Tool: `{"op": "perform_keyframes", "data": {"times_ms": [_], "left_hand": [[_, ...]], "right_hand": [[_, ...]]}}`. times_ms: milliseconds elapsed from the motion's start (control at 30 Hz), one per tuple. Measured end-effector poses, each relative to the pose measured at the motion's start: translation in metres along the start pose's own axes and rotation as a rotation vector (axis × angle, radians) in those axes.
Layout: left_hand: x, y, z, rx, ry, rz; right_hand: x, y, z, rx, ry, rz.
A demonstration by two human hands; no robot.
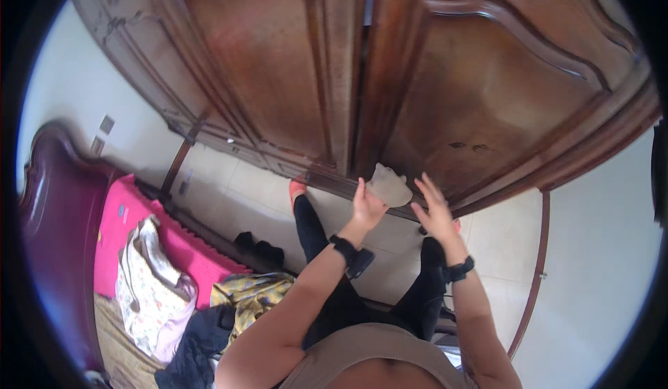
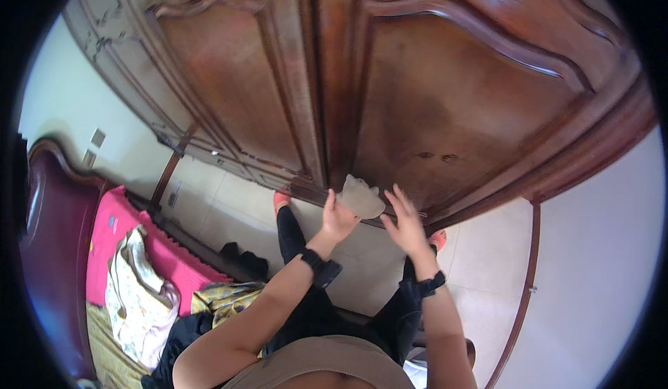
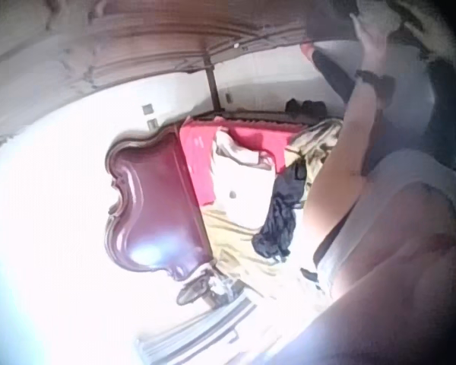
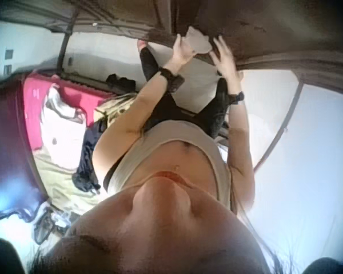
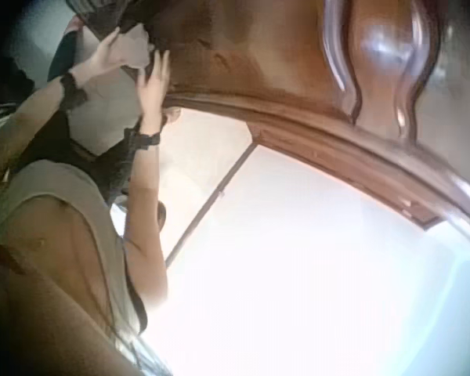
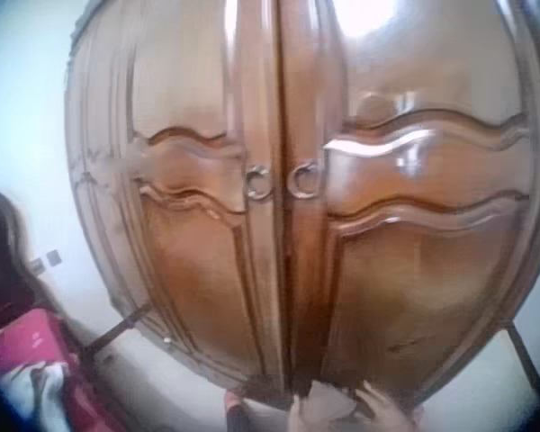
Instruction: Wiping down the surfaces of a wooden wardrobe and a bed headboard with a cloth.
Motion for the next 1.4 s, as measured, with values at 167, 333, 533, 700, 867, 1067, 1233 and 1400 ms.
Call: {"op": "perform_keyframes", "data": {"times_ms": [167, 333, 533, 700, 867, 1067, 1233, 1400], "left_hand": [[-0.038, 0.000, 0.081, 0.065, -0.100, -0.191], [-0.040, -0.013, 0.116, 0.317, -0.133, -0.276], [-0.062, 0.023, 0.169, 1.285, 0.106, 0.276], [-0.097, 0.080, 0.299, 1.589, 0.176, 1.248], [-0.089, 0.134, 0.387, 1.749, 0.676, 1.622], [-0.016, 0.135, 0.382, 2.115, 0.954, 1.653], [-0.002, 0.097, 0.317, 2.278, 0.839, 1.672], [0.003, 0.089, 0.305, 2.248, 0.695, 1.634]], "right_hand": [[-0.068, 0.011, 0.049, 1.282, 0.244, 0.686], [-0.054, 0.010, -0.004, 1.535, 0.439, 0.410], [-0.014, -0.038, -0.098, 0.885, 0.537, 0.181], [0.025, -0.079, -0.205, 0.546, 0.806, -0.041], [0.082, -0.120, -0.252, 0.610, 0.779, -0.249], [0.085, -0.134, -0.208, -0.188, 0.519, -0.378], [0.049, -0.084, -0.150, -0.366, 0.276, -0.181], [0.046, -0.076, -0.136, -0.606, 0.297, -0.187]]}}
Point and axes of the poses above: each hand's wrist, its own x-axis towards the middle knuckle, its own z-axis out of the palm, y = z × x, the point moved 7 cm from there along x, towards the middle knuckle, and after that the axes turned 15 degrees about -z, right-handed, at the moved point
